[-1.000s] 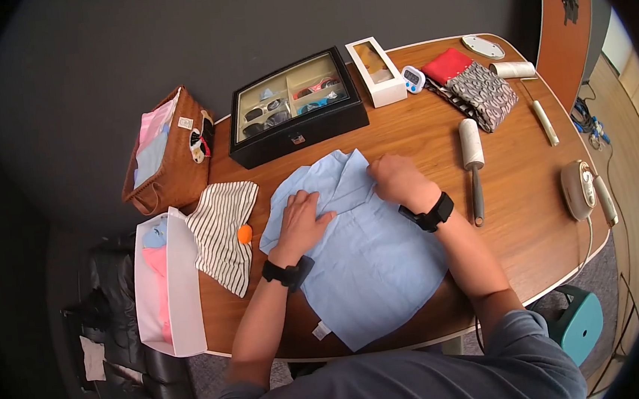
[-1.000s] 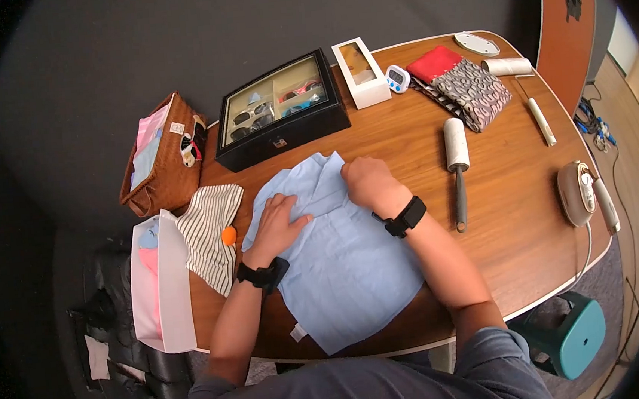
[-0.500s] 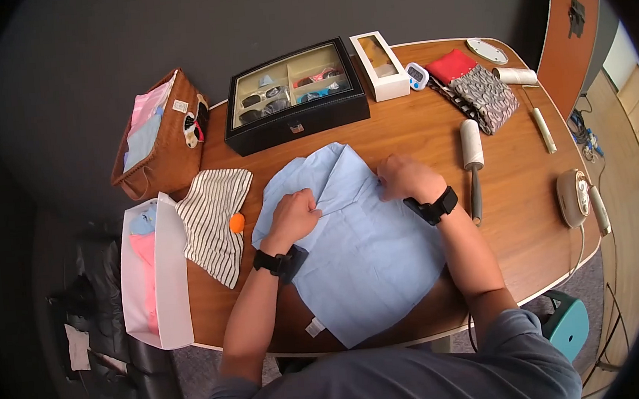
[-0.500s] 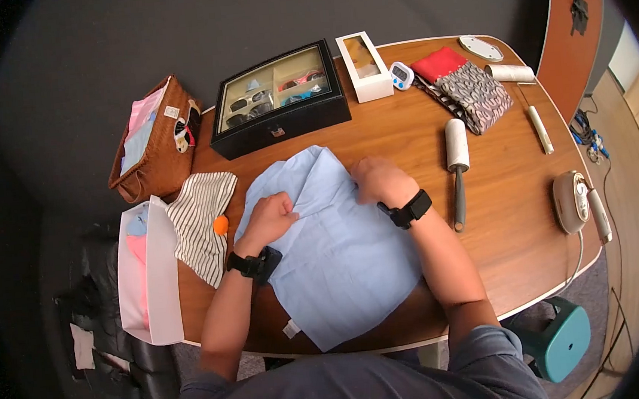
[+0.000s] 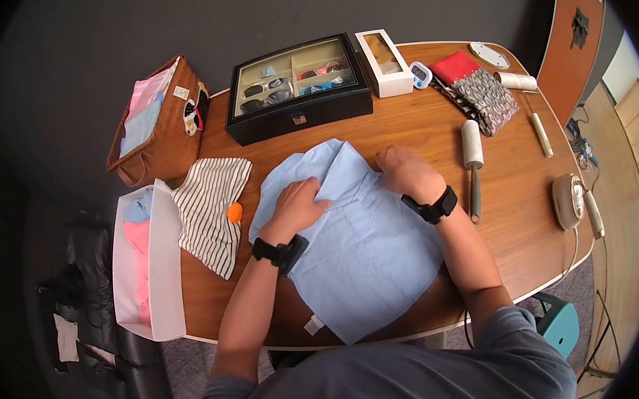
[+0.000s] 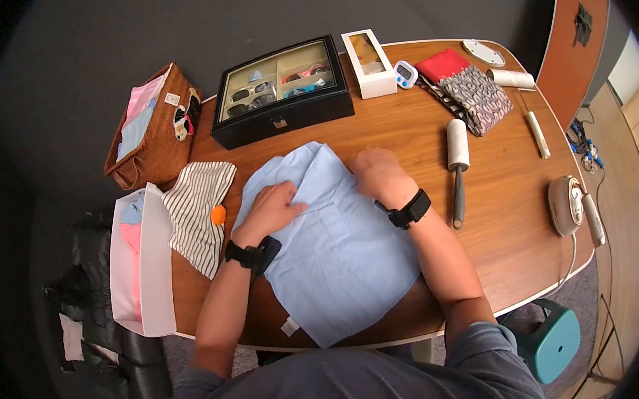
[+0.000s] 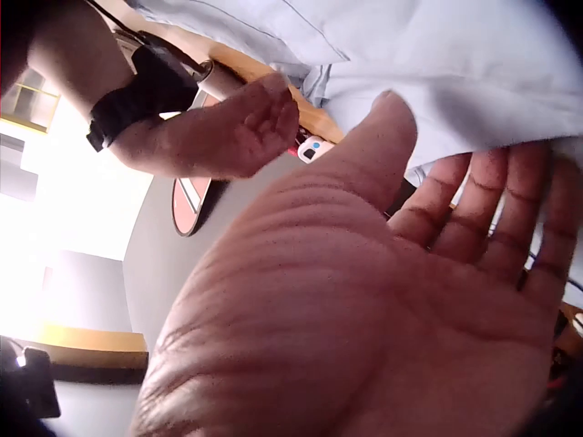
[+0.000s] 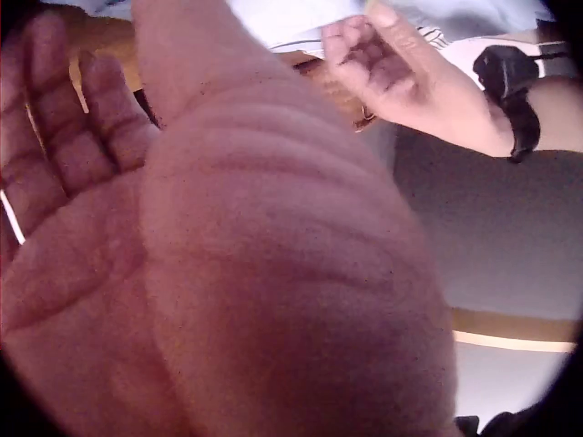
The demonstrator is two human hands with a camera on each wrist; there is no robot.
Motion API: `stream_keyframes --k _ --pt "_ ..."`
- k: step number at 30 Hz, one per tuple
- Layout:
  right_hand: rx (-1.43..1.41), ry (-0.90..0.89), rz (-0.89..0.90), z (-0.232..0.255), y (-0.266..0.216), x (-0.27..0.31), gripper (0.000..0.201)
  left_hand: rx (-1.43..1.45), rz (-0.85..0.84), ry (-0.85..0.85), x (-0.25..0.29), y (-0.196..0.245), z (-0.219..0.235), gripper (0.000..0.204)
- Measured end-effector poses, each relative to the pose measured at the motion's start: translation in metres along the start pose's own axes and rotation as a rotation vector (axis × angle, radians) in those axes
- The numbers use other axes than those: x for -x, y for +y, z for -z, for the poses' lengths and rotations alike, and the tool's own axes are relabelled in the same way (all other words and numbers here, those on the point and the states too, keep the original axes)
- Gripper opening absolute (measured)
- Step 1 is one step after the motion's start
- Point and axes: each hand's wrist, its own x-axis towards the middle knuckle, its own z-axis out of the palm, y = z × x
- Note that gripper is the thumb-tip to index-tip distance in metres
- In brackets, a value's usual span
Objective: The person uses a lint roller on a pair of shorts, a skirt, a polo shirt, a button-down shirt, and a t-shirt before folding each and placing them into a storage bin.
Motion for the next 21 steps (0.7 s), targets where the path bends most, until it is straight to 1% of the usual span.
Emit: stream_keyframes --k 1,3,4,6,7,9,10,12,13,15,16,18,19,21 --pt "0.005 -0.002 0.000 0.002 -0.005 0.000 0.037 0.005 -0.001 0.001 -0.003 0.000 -0.002 0.029" --pt "-0.111 0.136 0.095 0.008 -0.015 -0.001 0.041 -0.025 -0.048 0.037 -0.009 -0.002 -0.007 0.036" --pt "-0.107 0.130 0.096 0.003 -0.014 0.001 0.041 -0.017 -0.046 0.037 -0.006 -0.001 -0.004 0.036" --pt "-0.184 0.048 0.263 -0.015 -0.013 0.002 0.042 0.054 0.036 -0.067 0.005 -0.007 0.008 0.038" --pt "-0.186 0.039 0.266 -0.016 -0.016 0.002 0.042 0.059 0.043 -0.070 0.015 -0.011 0.009 0.038" --pt "-0.040 -0.050 0.174 -0.012 -0.025 -0.001 0.040 0.038 -0.087 0.168 0.042 -0.019 0.007 0.035" --pt "-0.043 -0.056 0.179 -0.010 -0.028 -0.002 0.040 0.040 -0.079 0.166 0.053 -0.021 0.010 0.035" --pt "-0.057 -0.054 0.187 -0.004 -0.035 -0.003 0.036 -0.062 -0.001 -0.017 0.071 -0.024 0.016 0.034" --pt "-0.059 -0.058 0.191 0.005 -0.043 0.001 0.036 -0.060 0.005 -0.019 0.076 -0.031 0.014 0.034" --pt "-0.142 -0.189 0.178 0.021 -0.057 0.010 0.031 -0.102 -0.160 0.097 0.083 -0.045 0.004 0.028" --pt "-0.141 -0.193 0.184 0.014 -0.059 0.011 0.031 -0.099 -0.154 0.098 0.083 -0.048 0.003 0.028" --pt "-0.092 -0.164 0.290 -0.002 -0.059 0.010 0.031 0.020 -0.100 0.020 0.079 -0.054 0.005 0.025" --pt "-0.088 -0.162 0.297 -0.003 -0.060 0.010 0.031 0.019 -0.097 0.027 0.080 -0.053 0.006 0.025" --pt "-0.106 -0.226 0.290 -0.002 -0.060 0.009 0.029 0.136 0.026 0.072 0.081 -0.050 0.010 0.022"
